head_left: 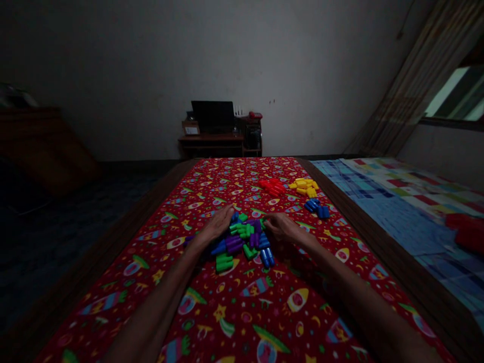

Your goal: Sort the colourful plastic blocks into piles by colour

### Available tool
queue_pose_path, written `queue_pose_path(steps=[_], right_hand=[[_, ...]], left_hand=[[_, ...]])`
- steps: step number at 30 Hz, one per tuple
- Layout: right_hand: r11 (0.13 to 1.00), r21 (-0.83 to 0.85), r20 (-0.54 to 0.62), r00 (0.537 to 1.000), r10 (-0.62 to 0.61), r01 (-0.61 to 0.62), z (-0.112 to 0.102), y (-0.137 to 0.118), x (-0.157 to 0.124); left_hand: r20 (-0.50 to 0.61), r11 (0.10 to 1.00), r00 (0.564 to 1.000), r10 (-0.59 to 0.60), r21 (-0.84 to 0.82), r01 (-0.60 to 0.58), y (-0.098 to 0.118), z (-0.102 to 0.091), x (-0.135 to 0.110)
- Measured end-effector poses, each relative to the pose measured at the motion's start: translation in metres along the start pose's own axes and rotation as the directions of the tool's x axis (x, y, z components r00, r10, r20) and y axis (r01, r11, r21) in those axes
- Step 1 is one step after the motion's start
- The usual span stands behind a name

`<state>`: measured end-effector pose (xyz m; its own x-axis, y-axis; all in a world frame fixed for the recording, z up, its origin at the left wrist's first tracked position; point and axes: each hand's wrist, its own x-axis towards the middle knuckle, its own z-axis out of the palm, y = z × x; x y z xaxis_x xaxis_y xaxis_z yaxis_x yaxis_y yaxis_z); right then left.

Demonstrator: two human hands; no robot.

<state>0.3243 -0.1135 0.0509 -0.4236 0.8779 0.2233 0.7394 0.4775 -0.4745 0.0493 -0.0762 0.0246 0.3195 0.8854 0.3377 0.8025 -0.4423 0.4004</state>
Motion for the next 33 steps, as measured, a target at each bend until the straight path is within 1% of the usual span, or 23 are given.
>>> queue_pose_path(steps=[1,2,4,6,7,8,9,10,11,12,13,14,15,16,17,18,20,22,25,27,29,31,33], right_hand=[[0.998,0.051,-0.012,1.000,-0.026,0.026,0.002,-0.002,0.002],[0.996,0.079,-0.032,0.999,-0.036,0.038,0.003,-0.003,0.004],[0.998,0.059,-0.092,0.996,-0.014,0.019,0.002,-0.001,0.007],[1.000,0.002,-0.163,0.987,0.001,-0.001,0.001,0.002,0.007],[1.000,-0.013,-0.192,0.981,-0.028,0.025,0.001,0.002,0.007],[0.996,-0.019,-0.210,0.974,-0.087,0.085,0.002,0.001,0.007],[0.985,-0.021,-0.208,0.963,-0.172,0.171,0.004,-0.002,0.007],[0.963,-0.027,-0.178,0.947,-0.268,0.267,0.007,-0.006,0.007],[0.936,-0.038,-0.121,0.928,-0.352,0.350,0.010,-0.010,0.007],[0.914,-0.058,-0.056,0.913,-0.404,0.401,0.014,-0.015,0.007],[0.906,-0.085,0.000,0.909,-0.417,0.416,0.018,-0.020,0.006],[0.909,-0.113,0.035,0.916,-0.400,0.401,0.021,-0.024,0.006],[0.920,-0.136,0.046,0.930,-0.365,0.368,0.024,-0.026,0.005],[0.931,-0.148,0.039,0.943,-0.330,0.332,0.026,-0.028,0.004],[0.941,-0.149,0.029,0.952,-0.304,0.305,0.027,-0.029,0.004],[0.947,-0.141,0.027,0.957,-0.288,0.288,0.027,-0.028,0.003],[0.955,-0.118,0.047,0.962,-0.268,0.272,0.025,-0.027,0.003],[0.960,-0.115,0.054,0.967,-0.249,0.254,0.024,-0.026,0.003],[0.965,-0.108,-0.005,0.971,-0.240,0.238,0.024,-0.025,0.004],[0.971,-0.062,-0.054,0.971,-0.234,0.231,0.026,-0.024,0.005],[0.977,0.028,-0.091,0.974,-0.206,0.210,0.026,-0.022,0.006],[0.981,0.127,-0.140,0.982,-0.126,0.144,0.024,-0.019,0.008],[0.974,0.217,-0.185,0.983,-0.020,0.060,0.020,-0.016,0.011]], left_hand=[[0.032,1.000,0.999,-0.008,-0.024,0.009,0.010,0.003,0.003],[0.077,0.995,0.996,-0.033,-0.087,0.039,0.019,0.005,0.006],[0.125,0.983,0.992,-0.021,-0.180,0.043,0.035,0.007,0.010],[0.108,0.976,0.994,0.008,-0.215,0.016,0.043,0.003,0.013],[0.079,0.979,0.997,0.024,-0.204,-0.007,0.044,0.000,0.014],[0.048,0.983,0.998,0.039,-0.179,-0.030,0.045,-0.005,0.014],[0.028,0.988,0.998,0.054,-0.145,-0.049,0.044,-0.011,0.015],[0.027,0.993,0.998,0.063,-0.104,-0.059,0.044,-0.018,0.015],[0.058,0.996,0.996,0.066,-0.063,-0.062,0.044,-0.025,0.015],[0.118,0.998,0.991,0.059,-0.023,-0.057,0.044,-0.032,0.015],[0.204,0.998,0.978,0.050,0.015,-0.054,0.046,-0.039,0.013],[0.298,0.997,0.953,0.045,0.053,-0.064,0.049,-0.046,0.011],[0.385,0.992,0.922,0.047,0.091,-0.088,0.053,-0.051,0.008],[0.450,0.984,0.892,0.051,0.129,-0.122,0.059,-0.056,0.004],[0.492,0.973,0.869,0.058,0.168,-0.160,0.065,-0.059,-0.001],[0.509,0.958,0.859,0.060,0.211,-0.192,0.072,-0.061,-0.005],[0.511,0.931,0.858,0.053,0.286,-0.228,0.087,-0.062,-0.013],[0.513,0.916,0.858,0.035,0.326,-0.232,0.100,-0.060,-0.019],[0.505,0.909,0.863,-0.012,0.364,-0.201,0.111,-0.054,-0.022],[0.502,0.905,0.864,-0.037,0.383,-0.184,0.112,-0.049,-0.020],[0.522,0.911,0.852,-0.038,0.368,-0.185,0.109,-0.046,-0.017],[0.545,0.931,0.838,-0.024,0.318,-0.180,0.104,-0.045,-0.013],[0.544,0.952,0.838,-0.025,0.269,-0.146,0.097,-0.046,-0.009]])
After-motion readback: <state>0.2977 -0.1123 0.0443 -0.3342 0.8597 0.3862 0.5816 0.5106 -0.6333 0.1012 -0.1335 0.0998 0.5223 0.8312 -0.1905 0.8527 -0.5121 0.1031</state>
